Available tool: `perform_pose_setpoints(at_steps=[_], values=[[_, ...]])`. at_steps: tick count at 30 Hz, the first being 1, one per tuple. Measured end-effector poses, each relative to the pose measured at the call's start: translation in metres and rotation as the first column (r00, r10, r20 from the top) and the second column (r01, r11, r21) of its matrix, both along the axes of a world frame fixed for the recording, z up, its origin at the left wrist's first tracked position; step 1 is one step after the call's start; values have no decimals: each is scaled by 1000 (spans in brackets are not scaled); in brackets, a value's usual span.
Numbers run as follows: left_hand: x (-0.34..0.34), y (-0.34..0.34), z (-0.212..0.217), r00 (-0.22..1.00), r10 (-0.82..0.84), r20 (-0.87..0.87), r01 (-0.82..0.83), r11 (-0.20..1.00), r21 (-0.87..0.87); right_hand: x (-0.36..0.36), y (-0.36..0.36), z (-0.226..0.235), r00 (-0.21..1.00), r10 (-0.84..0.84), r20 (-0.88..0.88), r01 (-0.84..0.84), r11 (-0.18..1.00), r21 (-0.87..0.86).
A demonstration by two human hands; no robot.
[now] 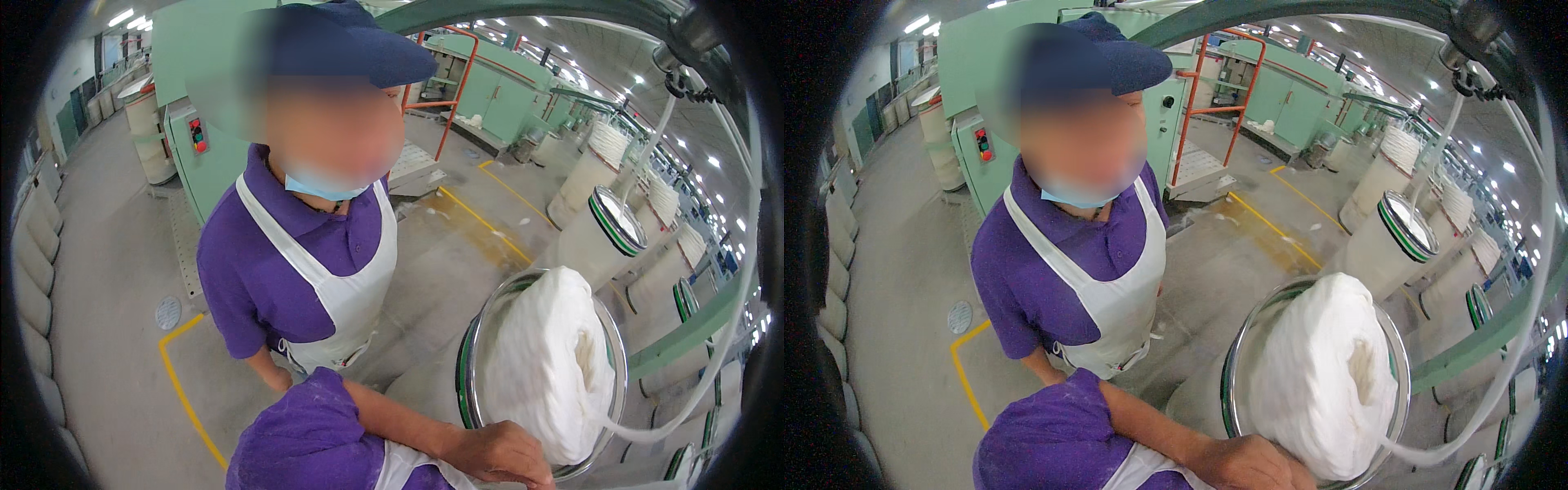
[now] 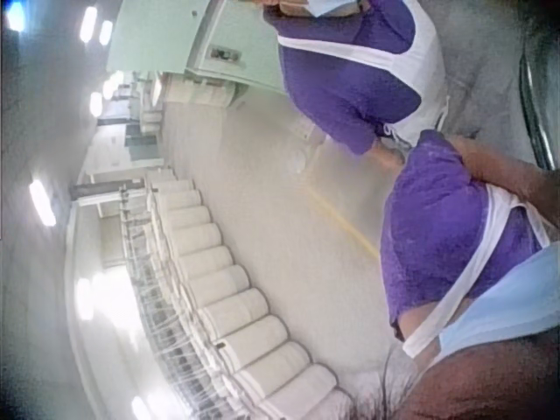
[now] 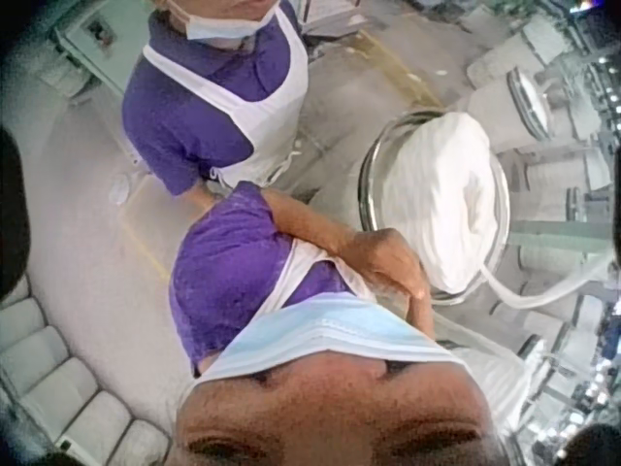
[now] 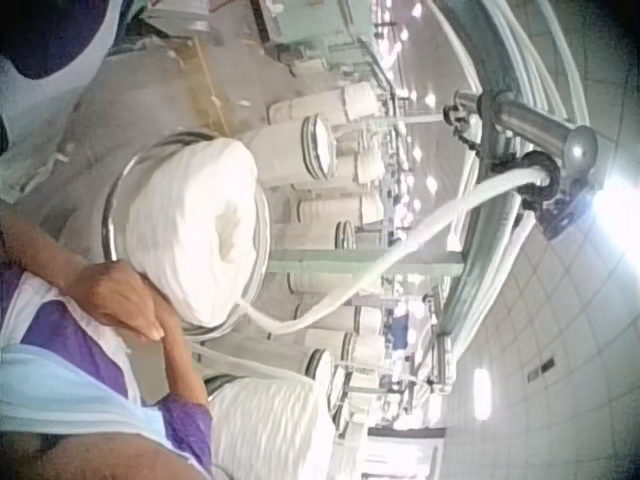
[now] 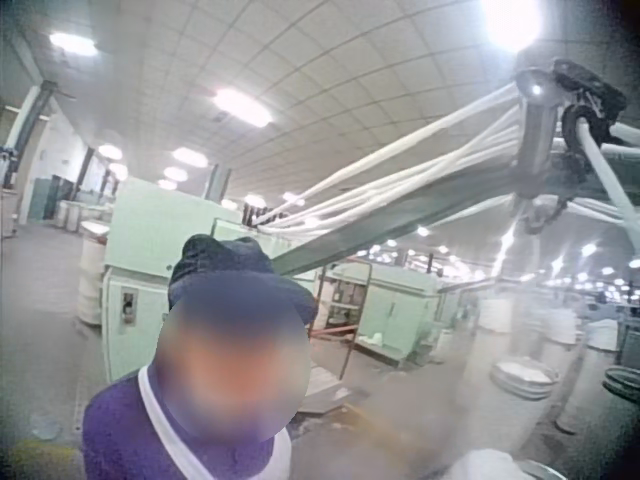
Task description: The person pulls white textile roving from large cylindrical containers, uses a thin wooden stick to guide and separate strands, and places the material into a metal bowl. A coworker stands nearby and gestures while the person continues to arrange the roving in the bowl.
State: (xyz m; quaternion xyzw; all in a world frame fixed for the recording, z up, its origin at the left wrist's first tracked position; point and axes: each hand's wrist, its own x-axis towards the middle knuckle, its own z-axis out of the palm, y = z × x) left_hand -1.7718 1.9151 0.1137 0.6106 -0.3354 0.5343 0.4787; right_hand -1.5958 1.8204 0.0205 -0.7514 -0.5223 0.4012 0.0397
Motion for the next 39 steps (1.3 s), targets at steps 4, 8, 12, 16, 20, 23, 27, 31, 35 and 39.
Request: perform_pose_setpoints(at_steps=[4,8,12,16,20,23,27,31,35,39], values=[[-2,3,-2,999,-49,-24,50,998,44,0,2,0,1000,2,-2,-2,1000,-3],[-8,5,-5,972,21,-232,14,989,150,1,2,0,1000,-1,-6,1,1000,-9],[-6,4,-4,988,-122,-98,125,992,34,0,2,1,1000,-2,-6,2,1000,-20],[-5,1,-2,998,-46,-43,48,998,40,-1,3,2,1000,-5,-11,5,1000,-22],[-3,-2,0,994,-78,-71,71,994,-88,0,2,2,1000,-15,-19,15,999,-28],[-1,1,-4,995,-56,-81,56,998,-2,2,-1,2,1000,-17,-18,16,999,-29],[-2,7,-11,983,-142,-118,149,988,48,1,-2,3,1000,-19,-16,19,999,-29],[-7,12,-5,984,-129,-121,130,992,0,0,-5,3,1000,-10,-16,10,1000,-28],[-8,26,14,986,158,-48,-160,987,-36,3,-14,-1,1000,3,-20,-3,1000,-18],[-5,44,22,924,377,65,-381,921,85,4,-27,-5,998,-10,-67,9,1000,-12]])
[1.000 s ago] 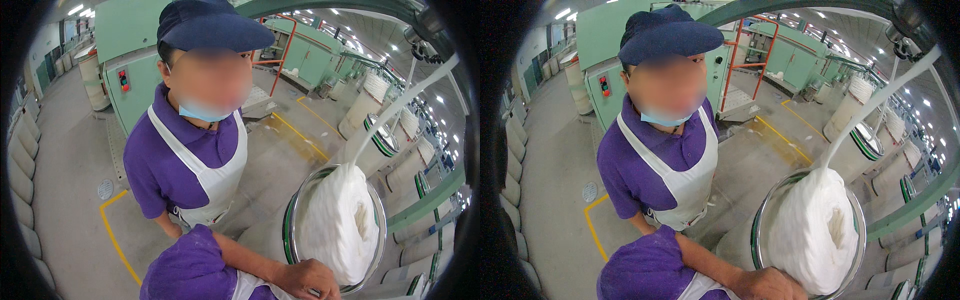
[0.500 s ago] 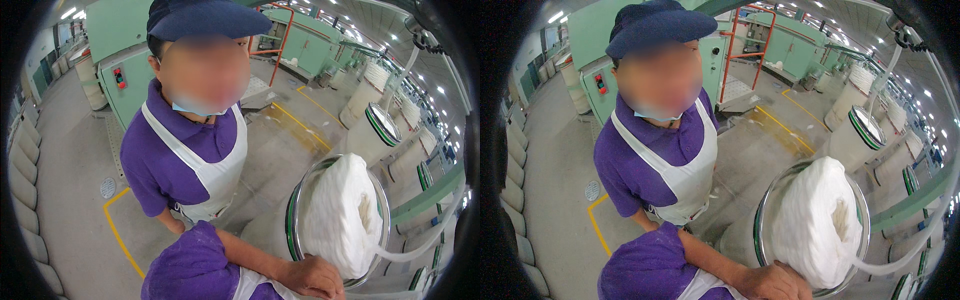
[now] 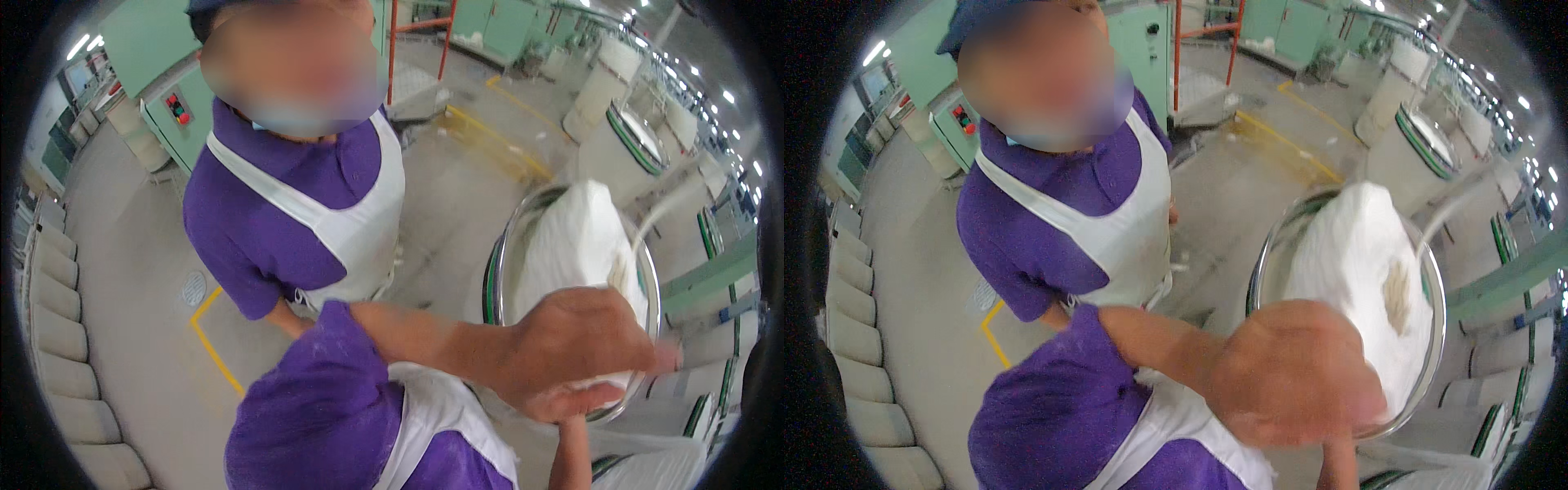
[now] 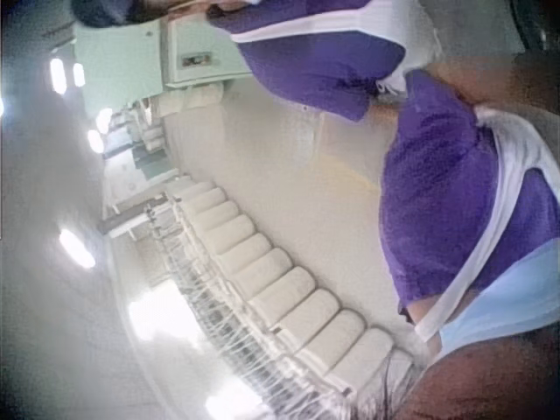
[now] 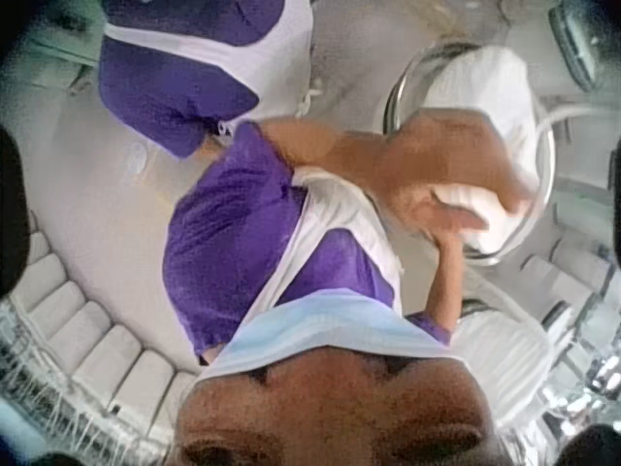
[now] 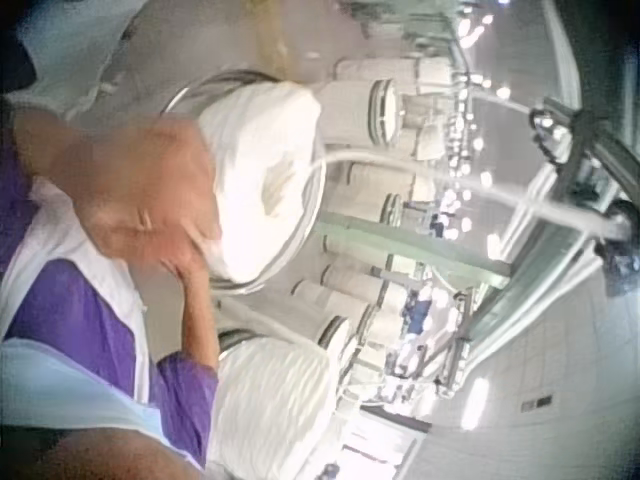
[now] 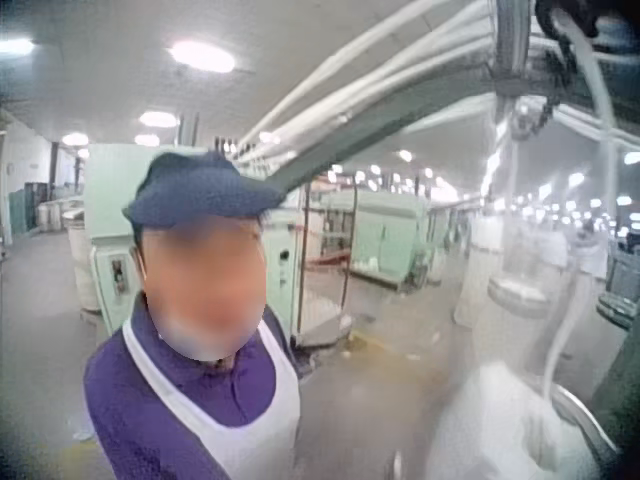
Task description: The person pulls white textile roving from large cylindrical containers, uses a thin wooden stick to guide and separate strands, and places the material into a metal bowl. A coworker stands nearby and gestures while the person continues to arrange the roving in the bowl.
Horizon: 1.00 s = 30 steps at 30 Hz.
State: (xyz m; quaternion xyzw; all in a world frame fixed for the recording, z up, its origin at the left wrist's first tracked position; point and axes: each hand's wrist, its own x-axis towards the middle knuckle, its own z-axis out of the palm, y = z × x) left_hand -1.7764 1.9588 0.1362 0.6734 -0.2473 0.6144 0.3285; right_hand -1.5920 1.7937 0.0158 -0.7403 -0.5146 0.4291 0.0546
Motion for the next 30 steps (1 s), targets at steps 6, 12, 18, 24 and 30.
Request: perform_pose_setpoints(at_steps=[6,12,18,24,30], values=[[11,-26,-21,887,-289,-362,416,838,352,-2,5,3,999,9,53,-10,1000,26],[27,-38,-50,691,-146,-707,613,637,467,-12,7,21,974,21,227,-30,999,38],[44,-11,-48,480,-25,-877,712,596,372,-16,10,13,995,-59,86,41,978,205],[71,15,-43,-88,-65,-994,665,739,-107,-17,14,30,994,-35,-99,62,957,284],[108,32,-75,-321,213,-923,718,690,-90,-27,25,41,966,-180,187,160,980,119]])
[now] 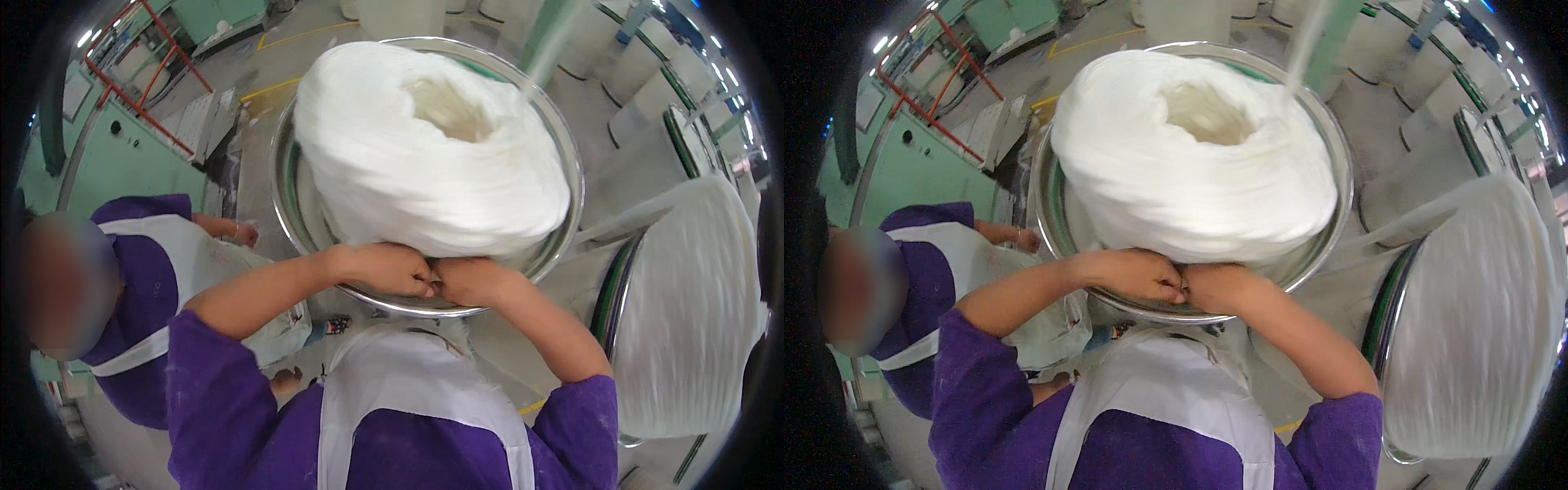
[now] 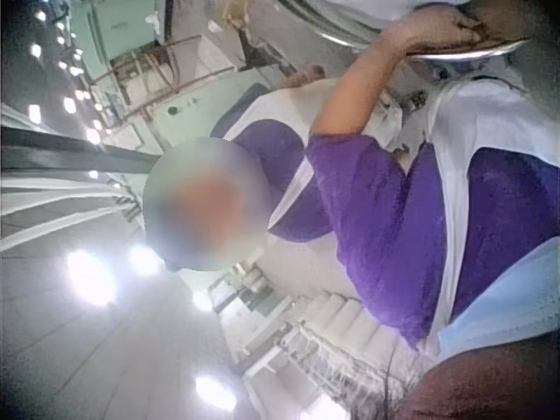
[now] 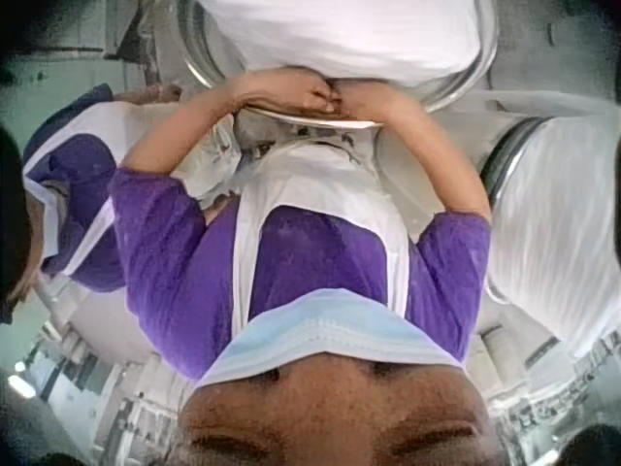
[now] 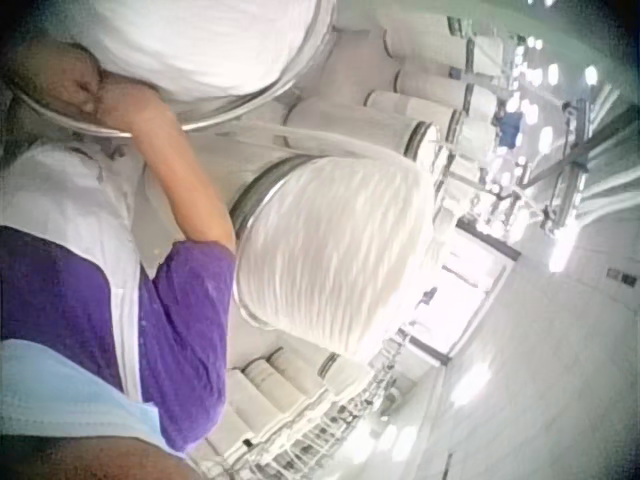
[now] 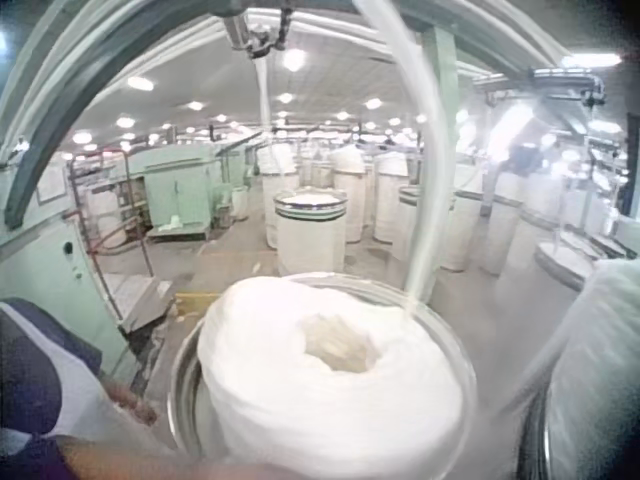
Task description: The person pulls white textile roving from large cylindrical containers, uses a thin wooden stick to guide and separate strands, and places the material into a metal bowl. A coworker stands nearby and gestures while the person continues to arrange the roving in the bowl.
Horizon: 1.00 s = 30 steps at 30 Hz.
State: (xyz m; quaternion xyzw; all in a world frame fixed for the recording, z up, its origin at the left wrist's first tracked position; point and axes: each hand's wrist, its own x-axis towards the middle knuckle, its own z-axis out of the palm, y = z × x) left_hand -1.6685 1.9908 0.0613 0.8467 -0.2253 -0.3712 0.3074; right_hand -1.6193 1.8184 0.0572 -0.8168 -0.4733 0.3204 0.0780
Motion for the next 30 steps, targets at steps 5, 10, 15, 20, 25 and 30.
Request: perform_pose_setpoints(at_steps=[5,10,15,20,25,30], values=[[-4,-1,-36,967,-148,205,70,936,345,-1,-5,-7,999,31,38,-35,995,95],[-6,-3,-48,954,60,294,-105,985,137,0,-3,-4,998,61,24,-62,997,44],[3,-13,-53,979,-9,203,-57,948,315,-3,1,-1,997,50,64,-46,997,-60],[7,-15,-66,910,-121,396,-5,953,304,-5,-12,-13,993,25,119,-13,995,-101],[14,-15,-76,907,-216,361,49,907,418,-8,-14,-21,978,57,199,-87,986,141],[6,-15,-87,869,-137,475,-19,951,308,-8,-4,-12,996,68,56,-73,993,97]])
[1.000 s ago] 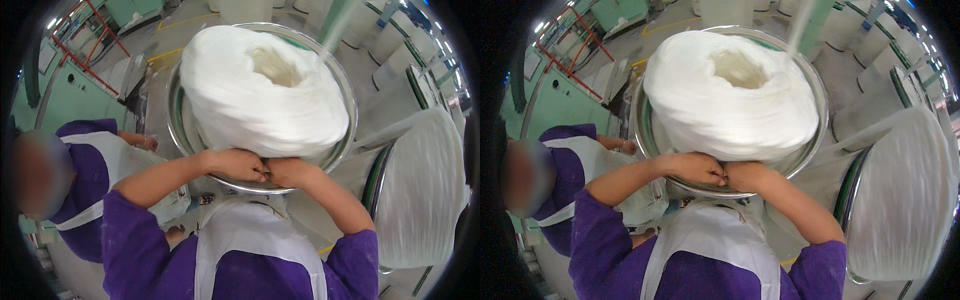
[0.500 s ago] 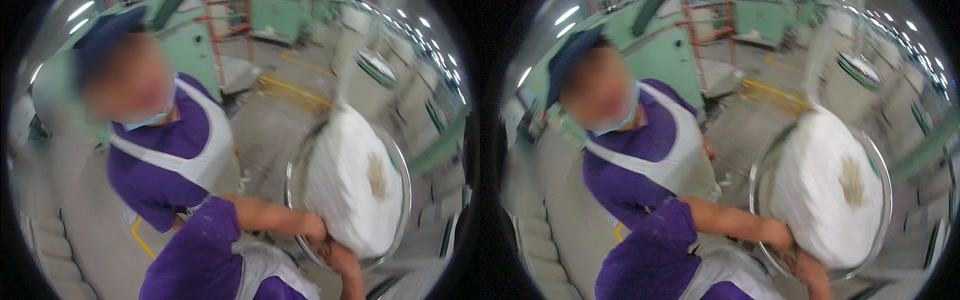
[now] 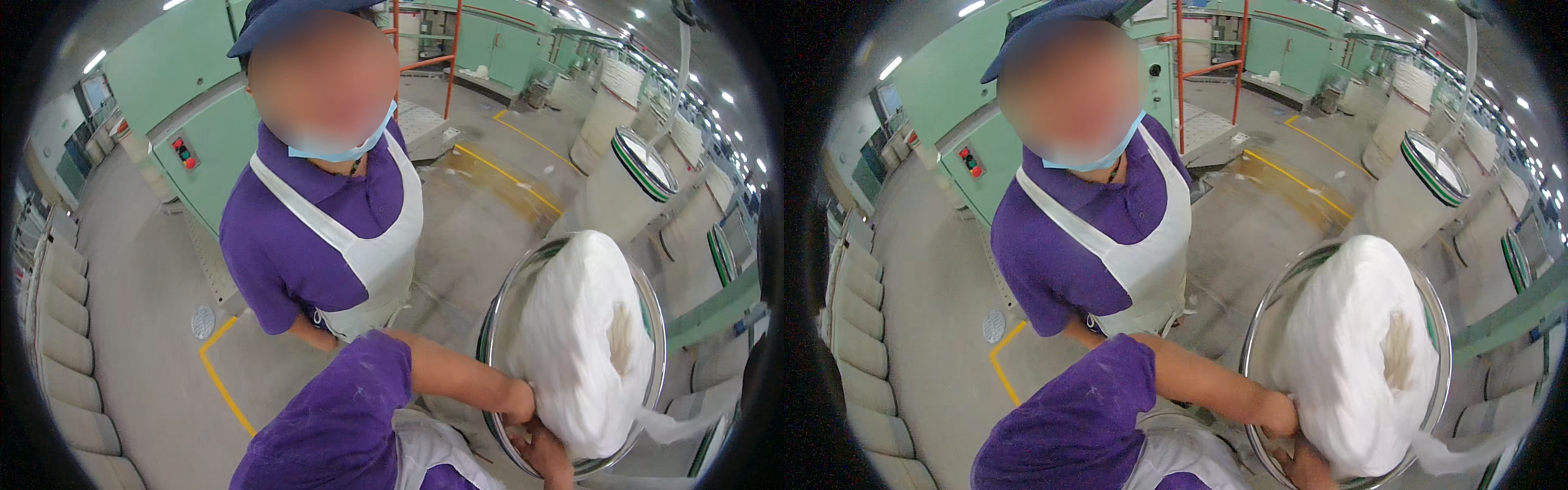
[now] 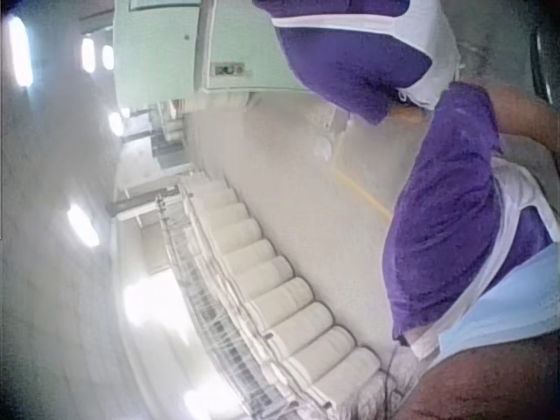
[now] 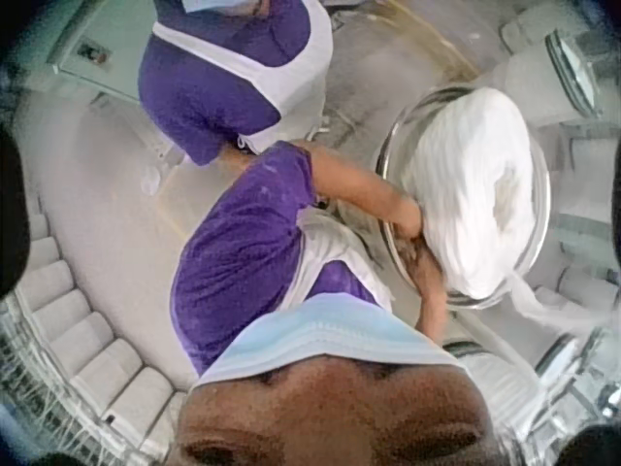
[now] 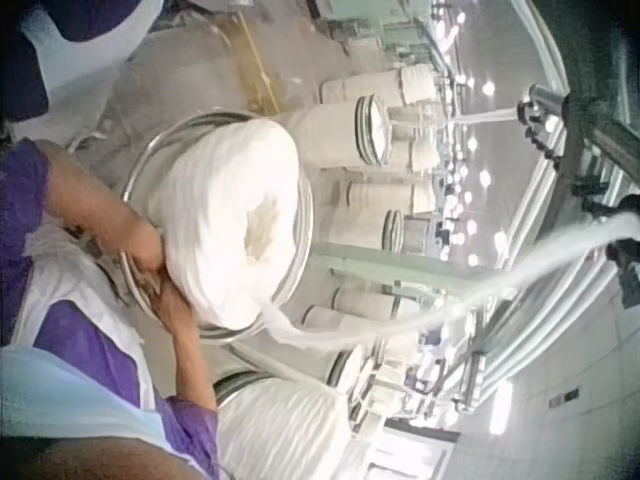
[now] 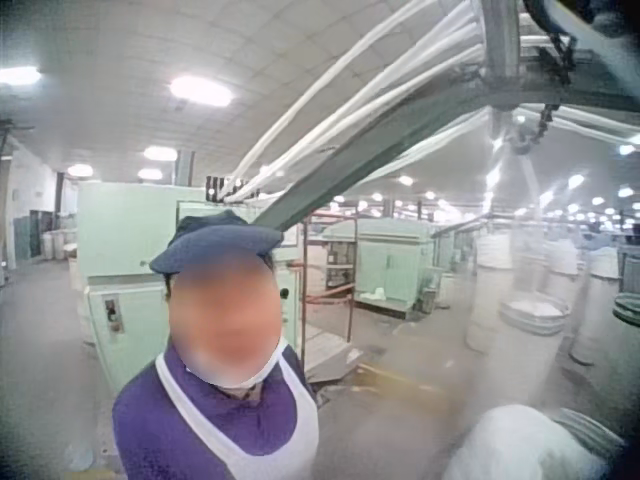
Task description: The person pulls white textile roving from large cylindrical containers, uses a thin wooden stick to guide and separate strands, and places the material into a metal bowl. A coworker stands nearby and gestures while the person continues to arrange the roving in the bowl.
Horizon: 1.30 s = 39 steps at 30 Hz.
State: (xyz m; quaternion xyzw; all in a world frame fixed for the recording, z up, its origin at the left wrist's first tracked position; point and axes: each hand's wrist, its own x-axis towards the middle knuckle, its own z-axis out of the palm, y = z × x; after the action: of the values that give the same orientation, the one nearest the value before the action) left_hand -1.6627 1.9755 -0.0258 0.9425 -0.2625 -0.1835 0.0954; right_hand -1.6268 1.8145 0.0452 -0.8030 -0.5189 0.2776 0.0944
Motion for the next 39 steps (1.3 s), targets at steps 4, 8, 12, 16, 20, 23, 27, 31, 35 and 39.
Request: perform_pose_setpoints(at_steps=[4,8,12,16,20,23,27,31,35,39], values=[[-4,0,8,991,56,-122,-48,996,72,-5,1,5,999,-41,-5,41,999,-18],[-7,3,20,977,83,-196,-65,993,97,-7,2,3,999,-32,34,32,999,-13],[-6,4,25,967,66,-244,-34,990,135,-7,3,-1,998,-10,60,7,999,52],[-5,4,18,981,25,-193,-6,995,95,-5,3,0,998,-13,62,15,1000,-28],[-4,5,7,985,34,-170,-22,997,71,-5,5,3,998,-44,-39,42,998,-38],[-1,3,5,979,39,-198,-19,994,103,-5,8,6,998,-47,-44,42,995,-93],[-4,6,9,986,-61,-156,87,982,167,-4,12,11,996,52,75,-47,996,-70],[-18,16,17,968,68,-241,-107,982,-155,-8,13,15,999,-12,53,16,996,-89],[-15,19,23,858,-90,-505,114,993,17,-11,13,11,999,-52,-16,51,998,-49],[-1,17,4,659,-13,-752,93,994,64,-1,5,4,990,-89,-109,86,996,-24]])
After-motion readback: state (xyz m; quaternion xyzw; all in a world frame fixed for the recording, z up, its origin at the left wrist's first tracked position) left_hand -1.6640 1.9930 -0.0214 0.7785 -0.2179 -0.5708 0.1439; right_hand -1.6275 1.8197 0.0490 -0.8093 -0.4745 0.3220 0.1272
